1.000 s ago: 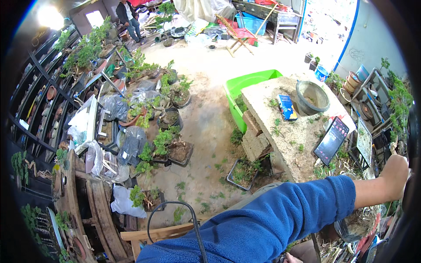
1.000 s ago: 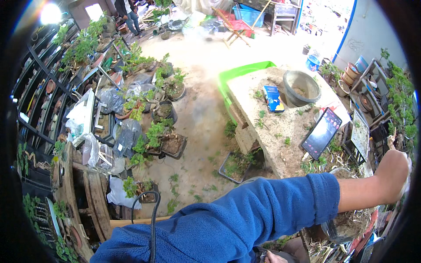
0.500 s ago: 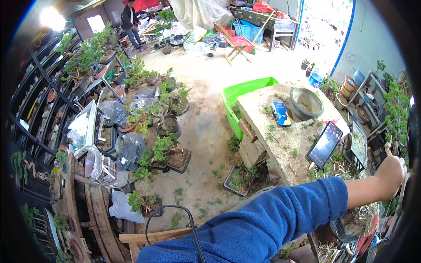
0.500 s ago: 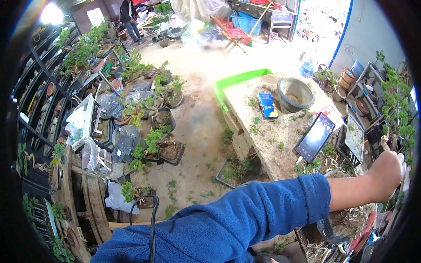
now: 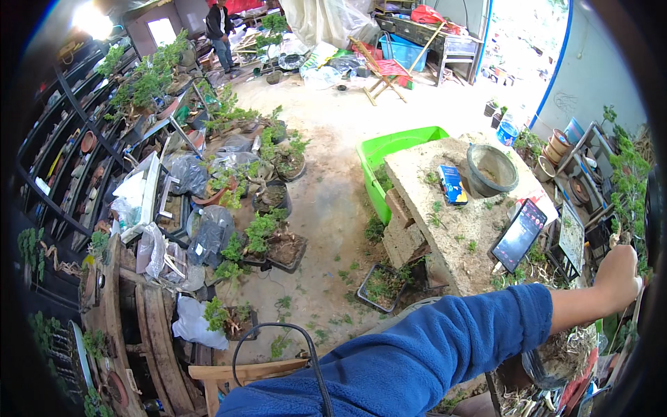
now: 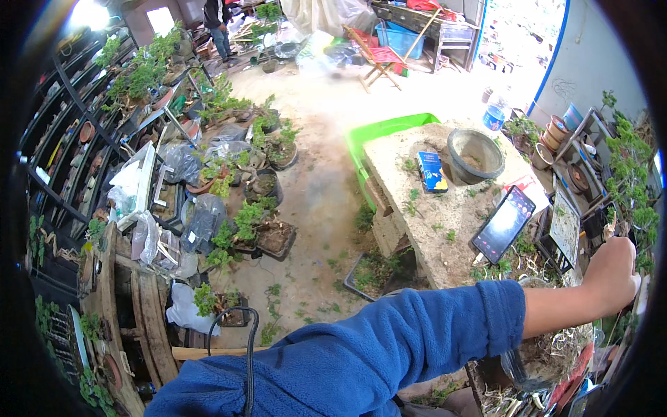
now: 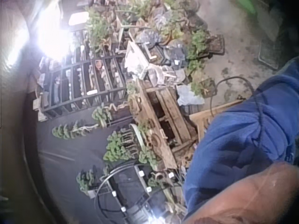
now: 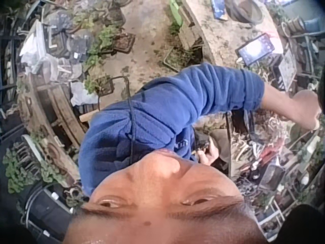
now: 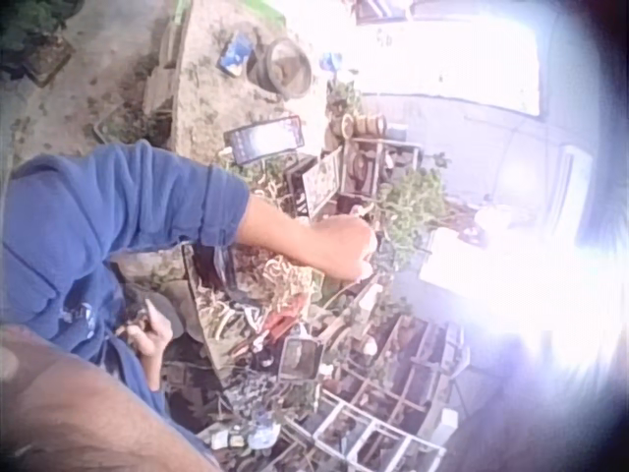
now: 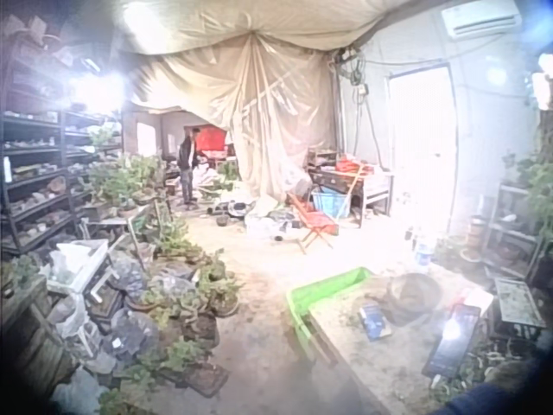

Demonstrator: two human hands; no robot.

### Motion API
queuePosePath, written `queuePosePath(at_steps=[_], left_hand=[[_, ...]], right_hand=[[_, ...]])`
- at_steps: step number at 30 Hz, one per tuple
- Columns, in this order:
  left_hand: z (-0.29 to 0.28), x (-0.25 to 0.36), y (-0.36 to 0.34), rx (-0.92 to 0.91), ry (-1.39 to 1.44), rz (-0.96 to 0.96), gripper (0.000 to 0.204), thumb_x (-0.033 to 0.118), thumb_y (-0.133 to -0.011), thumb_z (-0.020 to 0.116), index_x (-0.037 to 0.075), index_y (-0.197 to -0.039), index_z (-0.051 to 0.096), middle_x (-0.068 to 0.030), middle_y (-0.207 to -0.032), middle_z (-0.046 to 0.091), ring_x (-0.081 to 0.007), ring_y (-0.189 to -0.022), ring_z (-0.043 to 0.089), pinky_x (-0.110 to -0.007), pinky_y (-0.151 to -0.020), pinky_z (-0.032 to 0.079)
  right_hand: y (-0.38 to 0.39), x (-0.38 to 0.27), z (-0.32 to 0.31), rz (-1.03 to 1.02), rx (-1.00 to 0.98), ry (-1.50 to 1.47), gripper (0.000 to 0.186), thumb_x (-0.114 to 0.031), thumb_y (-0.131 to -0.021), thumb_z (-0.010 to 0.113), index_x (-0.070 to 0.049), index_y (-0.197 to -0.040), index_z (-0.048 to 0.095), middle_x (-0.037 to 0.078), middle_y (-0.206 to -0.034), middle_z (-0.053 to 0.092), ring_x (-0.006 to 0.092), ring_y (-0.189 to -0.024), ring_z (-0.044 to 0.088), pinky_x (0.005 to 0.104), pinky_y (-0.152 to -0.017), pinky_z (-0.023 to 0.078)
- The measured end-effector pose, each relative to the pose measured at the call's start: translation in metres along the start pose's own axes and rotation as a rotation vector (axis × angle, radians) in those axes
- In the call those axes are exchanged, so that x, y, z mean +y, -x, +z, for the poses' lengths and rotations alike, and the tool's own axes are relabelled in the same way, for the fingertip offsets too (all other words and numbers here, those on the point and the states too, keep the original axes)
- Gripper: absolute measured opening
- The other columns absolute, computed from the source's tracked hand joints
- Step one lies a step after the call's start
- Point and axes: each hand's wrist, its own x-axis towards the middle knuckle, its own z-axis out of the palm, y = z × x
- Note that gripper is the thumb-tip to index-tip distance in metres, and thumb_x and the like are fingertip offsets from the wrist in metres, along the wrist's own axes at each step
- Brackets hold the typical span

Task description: The person trims and shapes a small bonsai tree using pliers and a knife. They repeatedly cut small branches and scrape bark from the trunk, rotating the plant to access different sides. The work is performed on a cluttered table in a workshop filled with other potted plants and tools.

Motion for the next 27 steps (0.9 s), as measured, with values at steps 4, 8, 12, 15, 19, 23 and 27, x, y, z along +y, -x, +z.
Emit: queuePosePath(at_steps=[4, 8, 12, 15, 19, 23, 27], left_hand=[[0.003, 0.003, 0.005, -0.001, -0.146, 0.074, 0.015, 0.005, -0.071, 0.075, -0.006, -0.067, 0.065, -0.0306, -0.079, 0.067, -0.0490, -0.078, 0.067, -0.054, -0.074, 0.056], [0.004, 0.004, 0.012, -0.016, -0.119, 0.025, 0.016, 0.005, -0.073, 0.076, -0.006, -0.066, 0.066, -0.0317, -0.078, 0.067, -0.0486, -0.080, 0.069, -0.054, -0.074, 0.057], [0.005, 0.003, 0.013, -0.017, -0.134, 0.065, 0.016, 0.004, -0.074, 0.074, -0.007, -0.065, 0.066, -0.0316, -0.074, 0.066, -0.0490, -0.079, 0.069, -0.054, -0.074, 0.058], [0.007, 0.001, 0.010, -0.015, -0.125, 0.072, 0.015, 0.003, -0.075, 0.071, -0.007, -0.066, 0.067, -0.0312, -0.072, 0.066, -0.0488, -0.076, 0.069, -0.054, -0.073, 0.057], [0.007, 0.002, 0.013, -0.024, -0.141, 0.099, 0.014, 0.003, -0.076, 0.068, -0.006, -0.065, 0.068, -0.0307, -0.071, 0.066, -0.0479, -0.073, 0.069, -0.053, -0.071, 0.057], [0.003, 0.007, 0.016, -0.045, -0.230, 0.152, 0.014, 0.005, -0.075, 0.069, -0.004, -0.064, 0.069, -0.0297, -0.072, 0.067, -0.0462, -0.073, 0.069, -0.051, -0.070, 0.057], [-0.002, 0.007, 0.016, -0.067, -0.262, 0.225, 0.014, 0.007, -0.074, 0.069, -0.003, -0.064, 0.069, -0.0280, -0.072, 0.067, -0.0456, -0.073, 0.069, -0.051, -0.072, 0.057]], right_hand=[[-0.016, -0.032, 0.015, 0.125, -0.069, -0.116, 0.061, -0.022, -0.087, 0.076, 0.009, -0.136, 0.056, 0.009, -0.093, 0.068, 0.0144, -0.074, 0.058, 0.0294, -0.068, 0.050], [-0.027, -0.085, 0.033, 0.487, -0.030, 0.020, 0.018, -0.015, -0.085, 0.062, 0.003, -0.086, 0.065, 0.011, -0.086, 0.068, 0.0192, -0.074, 0.063, 0.0315, -0.070, 0.048], [-0.040, -0.100, 0.042, 0.434, -0.068, -0.012, 0.021, -0.016, -0.084, 0.066, 0.001, -0.095, 0.061, 0.011, -0.090, 0.067, 0.0214, -0.079, 0.063, 0.0354, -0.074, 0.048], [-0.041, -0.088, 0.042, 0.418, -0.068, -0.063, 0.027, -0.017, -0.083, 0.069, 0.000, -0.102, 0.059, 0.011, -0.093, 0.067, 0.0231, -0.083, 0.062, 0.0383, -0.077, 0.048], [-0.034, -0.072, 0.037, 0.410, -0.061, -0.128, 0.037, -0.018, -0.082, 0.073, -0.002, -0.111, 0.056, 0.011, -0.097, 0.066, 0.0254, -0.088, 0.062, 0.0423, -0.080, 0.048], [-0.028, -0.062, 0.033, 0.409, -0.050, -0.218, 0.048, -0.020, -0.081, 0.077, -0.004, -0.120, 0.052, 0.012, -0.101, 0.065, 0.0277, -0.092, 0.062, 0.0462, -0.084, 0.049], [-0.022, -0.049, 0.031, 0.409, -0.037, -0.343, 0.060, -0.021, -0.080, 0.081, -0.006, -0.129, 0.049, 0.012, -0.105, 0.064, 0.0300, -0.097, 0.062, 0.0501, -0.088, 0.049]])
